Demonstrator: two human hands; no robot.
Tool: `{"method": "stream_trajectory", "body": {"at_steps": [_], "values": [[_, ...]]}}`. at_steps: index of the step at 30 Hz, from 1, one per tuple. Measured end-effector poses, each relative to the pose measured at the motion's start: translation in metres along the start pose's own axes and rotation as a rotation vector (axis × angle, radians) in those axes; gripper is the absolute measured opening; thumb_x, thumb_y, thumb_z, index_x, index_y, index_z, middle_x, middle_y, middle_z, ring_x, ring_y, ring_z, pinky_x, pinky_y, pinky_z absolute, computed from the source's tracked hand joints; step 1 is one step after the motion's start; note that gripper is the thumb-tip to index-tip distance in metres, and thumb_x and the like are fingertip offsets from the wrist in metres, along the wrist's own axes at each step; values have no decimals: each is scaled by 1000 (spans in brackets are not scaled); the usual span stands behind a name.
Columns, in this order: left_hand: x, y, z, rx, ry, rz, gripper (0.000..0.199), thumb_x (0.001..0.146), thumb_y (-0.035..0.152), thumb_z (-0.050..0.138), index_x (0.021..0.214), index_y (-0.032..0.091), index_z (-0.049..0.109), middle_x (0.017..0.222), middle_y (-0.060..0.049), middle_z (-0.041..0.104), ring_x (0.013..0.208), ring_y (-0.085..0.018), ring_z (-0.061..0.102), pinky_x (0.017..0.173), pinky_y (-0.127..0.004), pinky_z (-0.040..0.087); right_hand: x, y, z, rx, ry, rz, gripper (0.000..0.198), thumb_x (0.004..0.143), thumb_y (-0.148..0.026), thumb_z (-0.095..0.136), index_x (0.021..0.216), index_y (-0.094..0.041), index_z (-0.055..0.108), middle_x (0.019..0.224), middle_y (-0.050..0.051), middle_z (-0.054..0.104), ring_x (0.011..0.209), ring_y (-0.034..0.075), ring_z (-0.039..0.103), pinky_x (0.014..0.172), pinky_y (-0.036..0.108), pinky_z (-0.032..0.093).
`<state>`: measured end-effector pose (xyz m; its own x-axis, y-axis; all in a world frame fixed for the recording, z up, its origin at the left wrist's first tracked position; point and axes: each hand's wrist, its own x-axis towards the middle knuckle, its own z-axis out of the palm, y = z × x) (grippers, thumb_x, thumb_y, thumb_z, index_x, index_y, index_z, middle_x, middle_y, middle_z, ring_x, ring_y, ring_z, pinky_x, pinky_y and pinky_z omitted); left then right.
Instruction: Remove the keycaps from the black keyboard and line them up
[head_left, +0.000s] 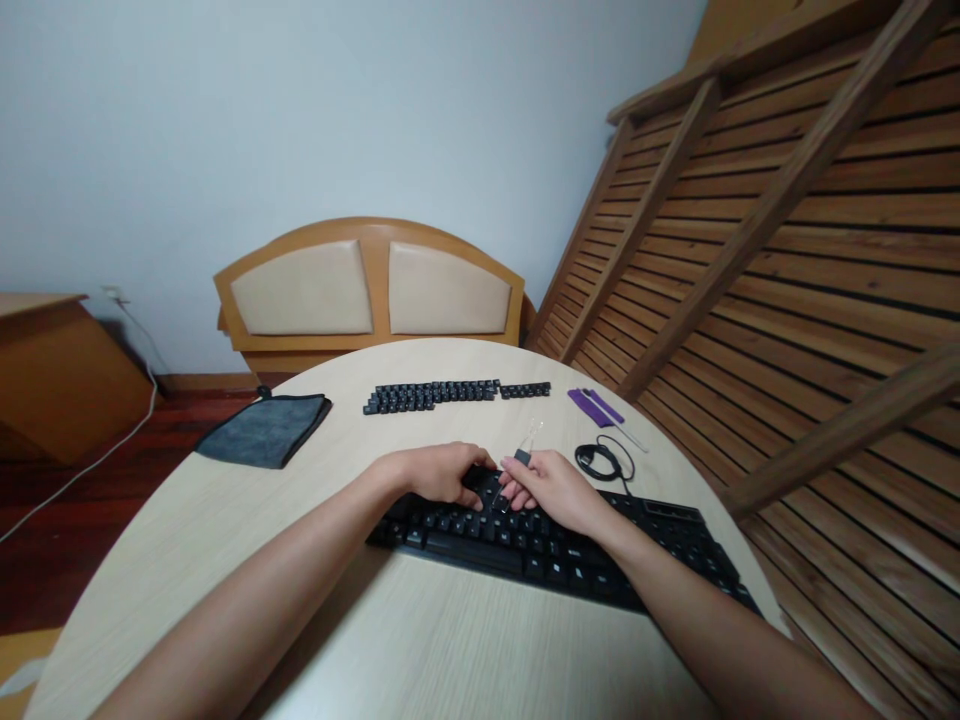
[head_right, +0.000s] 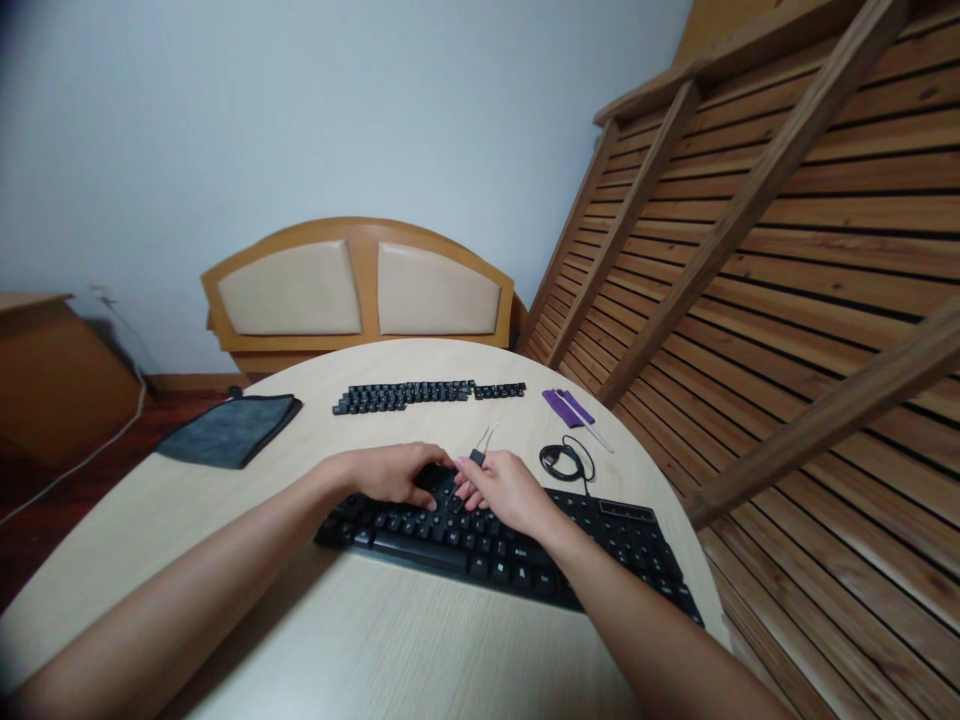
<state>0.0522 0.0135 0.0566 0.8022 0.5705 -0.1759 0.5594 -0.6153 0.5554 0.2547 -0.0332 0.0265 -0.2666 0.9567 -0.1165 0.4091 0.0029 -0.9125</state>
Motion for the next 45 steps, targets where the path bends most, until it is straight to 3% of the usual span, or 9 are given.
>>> {"method": "stream_trajectory", "body": {"at_steps": [4, 9, 15, 26, 37, 45], "values": [[5, -1, 9, -190, 93, 81, 49, 76, 37, 71, 118, 15, 58, 116, -11, 66, 105, -24, 61, 93, -36, 45, 4, 2, -4, 28, 153, -22, 46, 89, -54, 53, 86, -10, 68, 78, 10, 73, 64, 15, 70, 57, 23, 53], [27, -10, 34, -507, 327, 146, 24, 82, 36, 67, 90, 14, 59, 85, -3, 66, 77, -15, 61, 73, -28, 47, 3, 0, -7, 33, 290, -84, 44, 87, -54, 57, 87, -12, 70, 83, 10, 74, 68, 17, 71, 59, 24, 54], [33, -19, 42, -754, 475, 121, 31, 72, 34, 78, 85, 14, 58, 73, 2, 59, 66, -11, 54, 64, -24, 42, 5, 0, -10, 100, 329, -98, 42, 91, -50, 54, 90, -12, 69, 84, 10, 74, 70, 16, 70, 65, 25, 57], [29, -16, 43, -774, 516, 92, 32, 71, 36, 77, 84, 14, 58, 71, 4, 58, 64, -10, 53, 62, -24, 41, 7, -3, -8, 252, 271, -11, 31, 99, -34, 46, 99, -10, 65, 90, 11, 72, 70, 12, 69, 67, 22, 56], [28, -17, 41, -687, 554, 121, 25, 75, 31, 75, 89, 14, 65, 79, -1, 62, 75, -14, 58, 69, -26, 47, 8, -2, -9, 305, 217, 19, 35, 98, -39, 47, 98, -11, 67, 83, 9, 72, 73, 13, 70, 71, 23, 57], [25, -13, 40, -653, 544, 138, 27, 78, 30, 72, 100, 16, 63, 92, -3, 63, 79, -14, 57, 64, -24, 46, 9, 1, -8, 343, 223, -9, 34, 95, -40, 53, 95, -11, 71, 87, 10, 72, 73, 13, 70, 69, 23, 59]]}}
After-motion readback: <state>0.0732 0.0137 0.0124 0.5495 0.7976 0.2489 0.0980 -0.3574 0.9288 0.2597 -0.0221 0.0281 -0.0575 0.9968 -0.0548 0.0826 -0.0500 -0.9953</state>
